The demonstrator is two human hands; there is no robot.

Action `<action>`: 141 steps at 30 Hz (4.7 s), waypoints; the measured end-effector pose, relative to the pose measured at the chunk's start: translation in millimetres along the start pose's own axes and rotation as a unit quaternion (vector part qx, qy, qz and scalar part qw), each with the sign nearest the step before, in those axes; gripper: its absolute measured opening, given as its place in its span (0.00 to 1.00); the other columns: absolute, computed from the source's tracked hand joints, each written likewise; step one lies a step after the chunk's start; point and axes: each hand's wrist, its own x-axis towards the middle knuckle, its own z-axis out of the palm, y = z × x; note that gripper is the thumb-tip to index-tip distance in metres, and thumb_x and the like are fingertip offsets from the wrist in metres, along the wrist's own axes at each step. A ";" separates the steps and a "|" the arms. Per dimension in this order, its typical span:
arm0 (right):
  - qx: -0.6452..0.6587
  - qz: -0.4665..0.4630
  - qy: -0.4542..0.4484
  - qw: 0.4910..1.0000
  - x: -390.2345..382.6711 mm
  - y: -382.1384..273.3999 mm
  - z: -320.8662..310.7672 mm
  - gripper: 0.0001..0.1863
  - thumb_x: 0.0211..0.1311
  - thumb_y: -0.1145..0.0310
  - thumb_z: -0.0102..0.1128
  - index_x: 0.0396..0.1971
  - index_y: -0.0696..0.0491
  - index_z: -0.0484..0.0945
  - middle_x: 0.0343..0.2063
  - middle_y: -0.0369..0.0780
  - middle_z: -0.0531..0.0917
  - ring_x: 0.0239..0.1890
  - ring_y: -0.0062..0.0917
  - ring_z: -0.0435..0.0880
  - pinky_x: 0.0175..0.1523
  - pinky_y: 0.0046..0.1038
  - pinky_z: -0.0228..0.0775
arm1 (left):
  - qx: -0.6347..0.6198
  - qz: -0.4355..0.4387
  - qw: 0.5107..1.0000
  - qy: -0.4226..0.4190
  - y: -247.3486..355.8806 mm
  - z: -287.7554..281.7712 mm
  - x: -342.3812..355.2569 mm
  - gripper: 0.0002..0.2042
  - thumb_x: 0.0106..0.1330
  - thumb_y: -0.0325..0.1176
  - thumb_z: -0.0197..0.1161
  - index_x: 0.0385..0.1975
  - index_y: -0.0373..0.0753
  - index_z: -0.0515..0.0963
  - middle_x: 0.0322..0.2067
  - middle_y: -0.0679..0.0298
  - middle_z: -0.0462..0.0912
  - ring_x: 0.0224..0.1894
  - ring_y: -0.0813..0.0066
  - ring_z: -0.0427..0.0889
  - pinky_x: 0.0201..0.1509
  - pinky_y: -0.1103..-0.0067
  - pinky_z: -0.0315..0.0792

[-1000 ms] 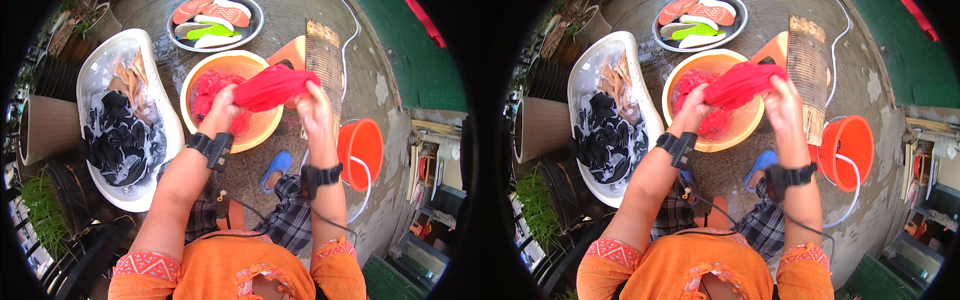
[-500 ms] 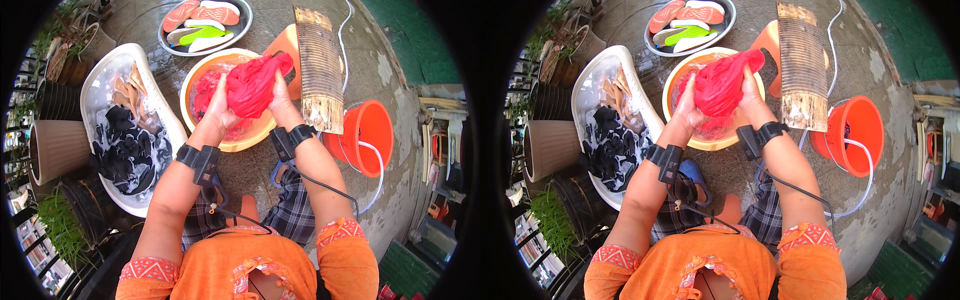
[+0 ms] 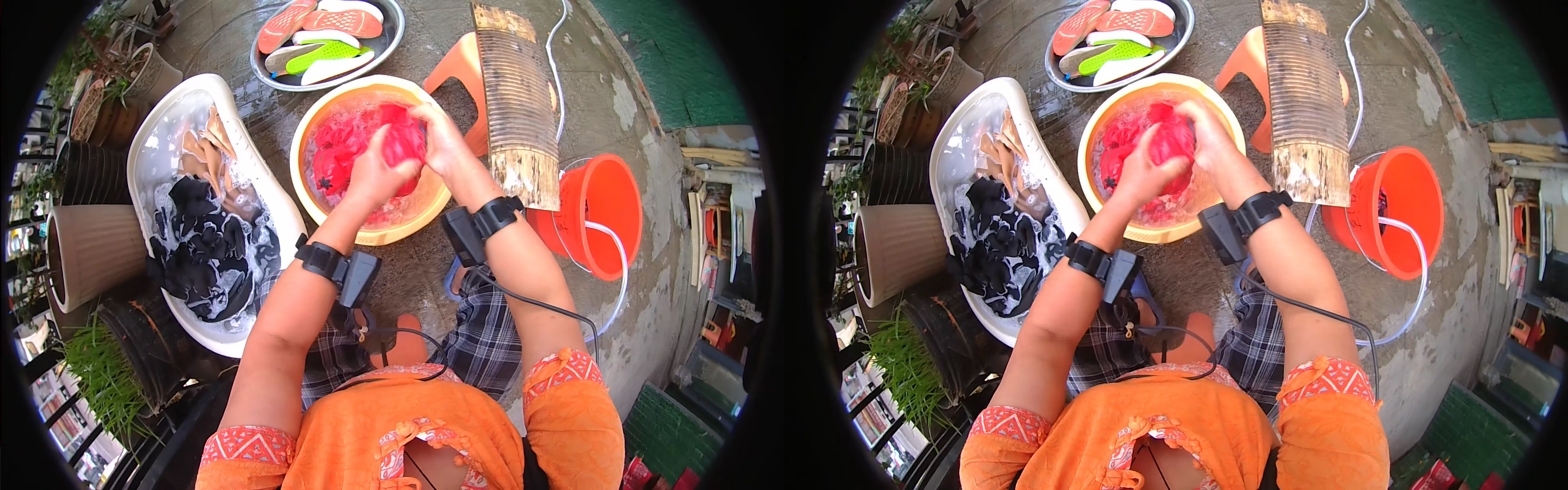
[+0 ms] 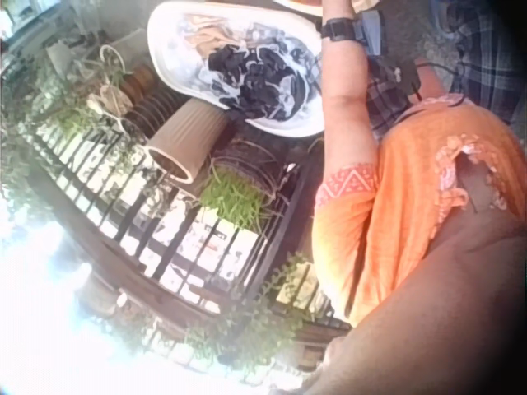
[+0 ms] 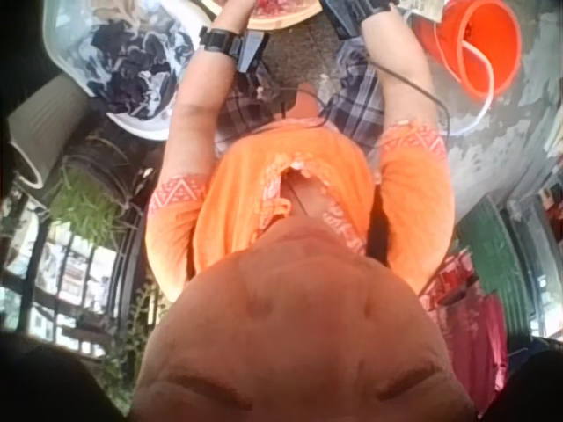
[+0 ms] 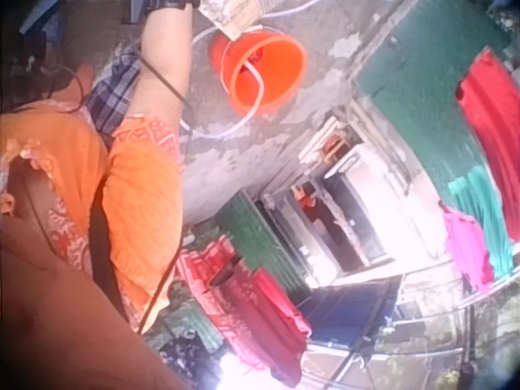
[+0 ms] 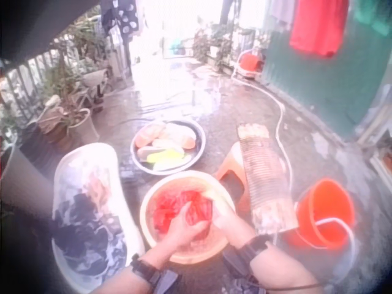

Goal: The person washes clothes by hand in two basins, transferring items between them and rinsing with water from a red bucket. They scrub and wring dark and red garments, then place the rinsed items into a separate basin.

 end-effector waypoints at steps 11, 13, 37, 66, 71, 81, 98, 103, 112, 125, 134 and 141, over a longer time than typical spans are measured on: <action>0.122 -0.081 -0.196 0.970 -8.6 -10.5 -5.9 0.35 0.56 0.45 0.55 0.58 0.50 0.62 0.47 0.35 0.74 0.52 0.24 0.71 0.58 0.31 0.62 | -0.807 -0.221 0.543 -0.069 36.4 0.5 -4.3 0.18 0.61 0.43 0.53 0.47 0.41 0.71 0.43 0.57 0.77 0.43 0.52 0.76 0.38 0.75 0.79; 0.058 -0.091 -0.262 0.959 -11.0 -22.5 -3.4 0.32 0.56 0.51 0.58 0.57 0.53 0.63 0.44 0.36 0.76 0.47 0.24 0.75 0.55 0.29 0.66 | -0.752 -0.263 0.604 -0.009 34.3 3.7 -5.3 0.17 0.61 0.42 0.54 0.47 0.41 0.71 0.42 0.58 0.77 0.45 0.54 0.75 0.36 0.75 0.79; -0.681 -0.086 0.090 0.721 -23.6 29.9 -23.0 0.21 0.53 0.55 0.55 0.42 0.54 0.76 0.34 0.50 0.80 0.40 0.43 0.78 0.45 0.38 0.70 | 0.261 0.008 0.965 -0.003 -58.6 35.0 -10.0 0.30 0.59 0.49 0.59 0.52 0.31 0.64 0.41 0.53 0.78 0.44 0.62 0.78 0.46 0.72 0.70; -0.553 -0.144 -0.017 0.821 -31.8 76.0 -73.2 0.22 0.55 0.73 0.52 0.52 0.52 0.70 0.45 0.46 0.77 0.51 0.29 0.75 0.55 0.25 0.64 | -0.635 -0.125 0.711 0.274 -26.0 -102.2 39.6 0.12 0.60 0.36 0.46 0.37 0.37 0.71 0.37 0.61 0.77 0.35 0.67 0.77 0.39 0.70 0.70; -0.754 -0.184 -0.143 0.614 37.0 169.9 -19.7 0.30 0.47 0.66 0.61 0.55 0.45 0.66 0.59 0.49 0.62 0.63 0.40 0.58 0.62 0.39 0.56 | -0.625 -0.119 0.711 0.300 -29.8 -126.7 35.3 0.11 0.63 0.34 0.44 0.35 0.37 0.73 0.35 0.62 0.78 0.33 0.71 0.76 0.39 0.75 0.70; -0.899 0.099 -0.150 0.399 91.3 187.0 -63.2 0.35 0.43 0.57 0.65 0.57 0.39 0.65 0.61 0.39 0.61 0.66 0.34 0.53 0.61 0.48 0.55 | -0.644 -0.125 0.711 0.252 -41.9 -139.3 34.2 0.10 0.62 0.35 0.51 0.40 0.40 0.71 0.36 0.62 0.79 0.32 0.74 0.77 0.34 0.79 0.71; -0.672 -0.148 -0.133 0.713 -12.0 -27.6 67.5 0.07 0.43 0.80 0.57 0.26 0.59 0.77 0.15 0.31 0.74 0.16 0.10 0.70 0.20 0.17 0.62 | -0.653 -0.096 0.703 0.266 -24.1 -127.1 27.1 0.08 0.63 0.35 0.52 0.37 0.40 0.73 0.29 0.64 0.79 0.26 0.79 0.75 0.27 0.84 0.69; -0.727 -0.283 -0.088 0.619 -57.0 -91.1 100.0 0.07 0.43 0.81 0.57 0.27 0.61 0.75 0.24 0.31 0.75 0.28 0.12 0.71 0.33 0.16 0.64 | -0.641 -0.100 0.708 0.279 -35.7 -136.3 30.6 0.09 0.63 0.35 0.52 0.39 0.41 0.73 0.34 0.64 0.78 0.32 0.77 0.76 0.32 0.82 0.70; -0.641 -0.196 -0.074 0.738 -29.6 -40.4 29.3 0.08 0.45 0.78 0.59 0.29 0.56 0.78 0.21 0.28 0.75 0.23 0.10 0.71 0.26 0.16 0.64 | -0.596 -0.124 0.740 0.285 -39.6 -126.3 34.6 0.12 0.64 0.35 0.50 0.45 0.40 0.71 0.39 0.63 0.78 0.36 0.76 0.76 0.35 0.82 0.71; -0.601 -0.023 -0.082 0.795 29.6 180.2 -49.0 0.31 0.48 0.73 0.51 0.57 0.57 0.61 0.45 0.53 0.74 0.46 0.36 0.77 0.48 0.29 0.69 | -0.439 -0.250 0.831 0.234 -100.9 -88.6 61.6 0.16 0.64 0.40 0.50 0.49 0.43 0.70 0.46 0.67 0.75 0.43 0.77 0.73 0.46 0.80 0.63; -0.795 -0.186 0.142 0.559 77.7 128.6 -119.6 0.28 0.45 0.68 0.60 0.51 0.53 0.68 0.57 0.53 0.62 0.61 0.45 0.58 0.61 0.41 0.56 | -0.344 -0.326 0.873 0.114 -120.2 -54.3 57.3 0.20 0.64 0.43 0.49 0.54 0.43 0.66 0.54 0.62 0.70 0.56 0.68 0.67 0.55 0.67 0.57; -0.504 -0.027 0.208 0.838 100.3 154.8 -165.4 0.39 0.48 0.61 0.63 0.60 0.55 0.57 0.58 0.49 0.63 0.62 0.39 0.58 0.64 0.35 0.51 | -0.337 -0.343 0.870 0.106 -120.9 -50.5 60.7 0.22 0.65 0.44 0.48 0.58 0.45 0.61 0.60 0.59 0.61 0.63 0.61 0.57 0.62 0.58 0.47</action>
